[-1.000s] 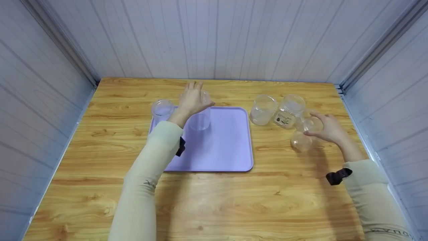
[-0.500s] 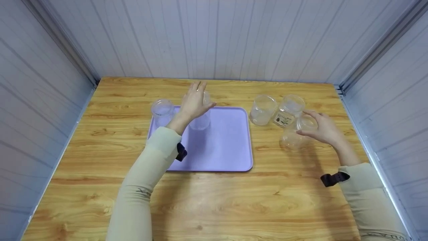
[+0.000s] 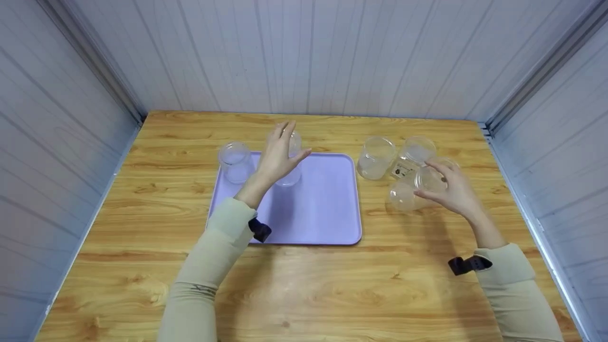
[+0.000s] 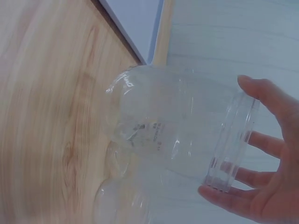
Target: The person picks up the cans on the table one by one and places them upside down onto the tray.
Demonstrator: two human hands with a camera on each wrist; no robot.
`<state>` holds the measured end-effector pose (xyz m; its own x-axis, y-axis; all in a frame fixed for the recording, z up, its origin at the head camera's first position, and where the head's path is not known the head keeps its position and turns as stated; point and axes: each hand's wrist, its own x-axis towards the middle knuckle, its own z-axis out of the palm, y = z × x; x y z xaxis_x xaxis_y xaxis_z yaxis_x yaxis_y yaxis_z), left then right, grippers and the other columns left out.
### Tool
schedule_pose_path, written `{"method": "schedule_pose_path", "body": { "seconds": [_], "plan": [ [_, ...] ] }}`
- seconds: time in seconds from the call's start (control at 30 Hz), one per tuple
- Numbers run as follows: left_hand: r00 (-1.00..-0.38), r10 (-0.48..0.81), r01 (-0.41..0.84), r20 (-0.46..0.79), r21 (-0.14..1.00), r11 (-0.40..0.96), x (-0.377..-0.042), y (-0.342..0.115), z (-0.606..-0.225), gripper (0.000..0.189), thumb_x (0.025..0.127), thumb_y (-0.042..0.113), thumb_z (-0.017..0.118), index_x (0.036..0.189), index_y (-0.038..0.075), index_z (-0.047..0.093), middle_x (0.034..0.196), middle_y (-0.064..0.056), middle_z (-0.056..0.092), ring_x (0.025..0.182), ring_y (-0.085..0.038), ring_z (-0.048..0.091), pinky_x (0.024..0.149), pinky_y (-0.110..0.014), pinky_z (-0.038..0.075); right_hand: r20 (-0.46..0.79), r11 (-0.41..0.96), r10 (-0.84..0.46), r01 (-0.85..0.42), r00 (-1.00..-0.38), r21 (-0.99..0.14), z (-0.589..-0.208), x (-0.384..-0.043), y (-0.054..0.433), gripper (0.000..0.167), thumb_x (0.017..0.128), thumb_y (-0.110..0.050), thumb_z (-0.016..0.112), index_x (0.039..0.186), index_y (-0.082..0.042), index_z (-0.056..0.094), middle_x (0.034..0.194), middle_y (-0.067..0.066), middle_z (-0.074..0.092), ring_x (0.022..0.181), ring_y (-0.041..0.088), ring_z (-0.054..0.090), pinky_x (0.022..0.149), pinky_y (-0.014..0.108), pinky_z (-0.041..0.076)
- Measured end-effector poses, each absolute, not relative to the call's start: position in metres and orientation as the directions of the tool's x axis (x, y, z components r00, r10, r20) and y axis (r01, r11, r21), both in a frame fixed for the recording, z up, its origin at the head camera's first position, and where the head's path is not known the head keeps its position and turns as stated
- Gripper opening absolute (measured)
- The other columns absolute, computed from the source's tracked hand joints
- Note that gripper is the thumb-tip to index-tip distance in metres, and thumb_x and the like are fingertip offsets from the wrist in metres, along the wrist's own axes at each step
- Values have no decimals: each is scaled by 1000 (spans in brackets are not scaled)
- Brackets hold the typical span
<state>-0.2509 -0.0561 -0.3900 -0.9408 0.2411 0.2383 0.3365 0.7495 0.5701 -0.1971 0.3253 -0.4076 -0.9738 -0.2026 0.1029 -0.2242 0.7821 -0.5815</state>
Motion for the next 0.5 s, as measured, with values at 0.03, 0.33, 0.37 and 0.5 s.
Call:
{"method": "schedule_pose_path", "body": {
  "seconds": [0.03,0.33,0.37,0.5],
  "plan": [
    [-938,244,345,248,574,743,-249,-56,-391,72,83,36,61,136,0,28,138,-18,28,127,-31,22,103,-39,20,111,781,-197,-224,-974,-584,-409,-197,324,76,70,-34,74,130,-1,41,128,25,35,112,41,35,87,53,36],
    [-924,243,379,294,633,676,-233,-52,-394,72,83,32,61,137,0,27,139,-18,26,128,-29,23,101,-37,26,206,739,-175,-266,-963,-619,-415,-194,311,74,68,-27,77,128,-1,43,120,22,42,102,36,39,82,51,38],
    [-924,239,379,298,635,673,-231,-51,-395,71,83,32,62,137,0,27,139,-18,27,128,-28,23,101,-38,26,200,735,-170,-260,-965,-626,-415,-193,310,74,69,-27,76,129,-2,43,121,22,42,102,37,40,82,52,38],
    [-924,224,378,310,656,653,-226,-49,-398,69,82,29,63,136,0,30,138,-17,28,127,-28,26,101,-38,25,154,710,-146,-212,-977,-671,-416,-192,303,75,71,-31,74,132,-6,39,126,22,40,101,39,42,82,55,36]
  ]
}}
